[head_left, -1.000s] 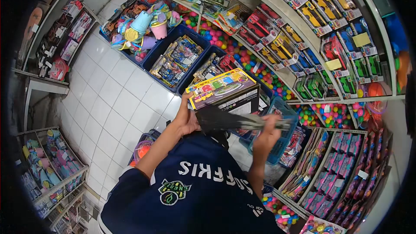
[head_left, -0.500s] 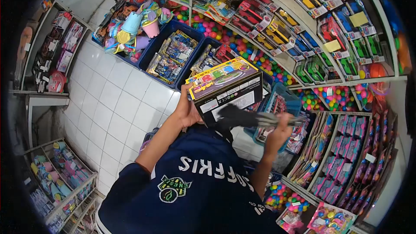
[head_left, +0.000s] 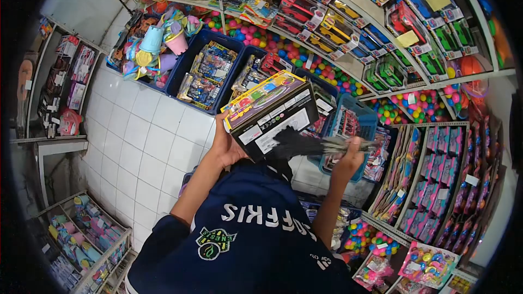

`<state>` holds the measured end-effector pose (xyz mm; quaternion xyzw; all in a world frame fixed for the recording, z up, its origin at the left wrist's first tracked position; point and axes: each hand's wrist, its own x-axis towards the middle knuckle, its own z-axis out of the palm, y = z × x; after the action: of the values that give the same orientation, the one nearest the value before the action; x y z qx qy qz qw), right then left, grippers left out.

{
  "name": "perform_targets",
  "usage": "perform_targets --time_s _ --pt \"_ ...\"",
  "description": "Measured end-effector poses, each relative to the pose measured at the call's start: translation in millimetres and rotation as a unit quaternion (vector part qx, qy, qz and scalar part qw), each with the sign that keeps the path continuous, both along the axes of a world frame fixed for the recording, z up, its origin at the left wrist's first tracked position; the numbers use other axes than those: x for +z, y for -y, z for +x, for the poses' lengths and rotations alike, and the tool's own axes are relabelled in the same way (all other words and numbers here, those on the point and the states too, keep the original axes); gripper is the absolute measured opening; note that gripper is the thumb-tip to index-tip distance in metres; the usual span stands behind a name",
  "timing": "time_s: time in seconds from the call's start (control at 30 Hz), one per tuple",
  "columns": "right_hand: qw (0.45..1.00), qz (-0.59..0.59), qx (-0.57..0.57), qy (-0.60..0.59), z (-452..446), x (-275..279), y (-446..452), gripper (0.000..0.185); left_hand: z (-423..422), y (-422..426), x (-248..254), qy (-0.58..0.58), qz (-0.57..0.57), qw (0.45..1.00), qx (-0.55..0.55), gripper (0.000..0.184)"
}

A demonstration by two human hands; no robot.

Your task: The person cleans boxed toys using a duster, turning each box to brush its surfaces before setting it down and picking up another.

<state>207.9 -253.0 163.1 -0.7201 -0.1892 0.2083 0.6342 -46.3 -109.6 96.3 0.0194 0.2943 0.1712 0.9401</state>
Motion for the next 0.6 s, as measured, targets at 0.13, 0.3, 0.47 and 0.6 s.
perform_targets --time_s 0.13,0.3,0.47,0.6 --pt "0.988 0.029 0.154 0.002 -52.6 -4.5 -13.5 0.036 10.9 2.3 -5.1 -0.033 0.006 0.999 0.031 0.096" --pt "0.998 0.004 0.055 0.019 -8.1 -11.0 -0.2 0.035 22.0 10.4 -1.8 -0.001 -0.016 1.000 0.004 0.098" --pt "0.998 0.014 0.057 -0.023 -13.7 -21.7 14.1 0.032 40.0 18.9 -19.8 -0.008 -0.042 0.999 -0.018 0.100" --pt "0.999 -0.024 0.030 -0.014 26.8 -22.9 31.5 0.032 59.8 21.1 -20.1 -0.046 -0.014 0.997 -0.055 0.103"
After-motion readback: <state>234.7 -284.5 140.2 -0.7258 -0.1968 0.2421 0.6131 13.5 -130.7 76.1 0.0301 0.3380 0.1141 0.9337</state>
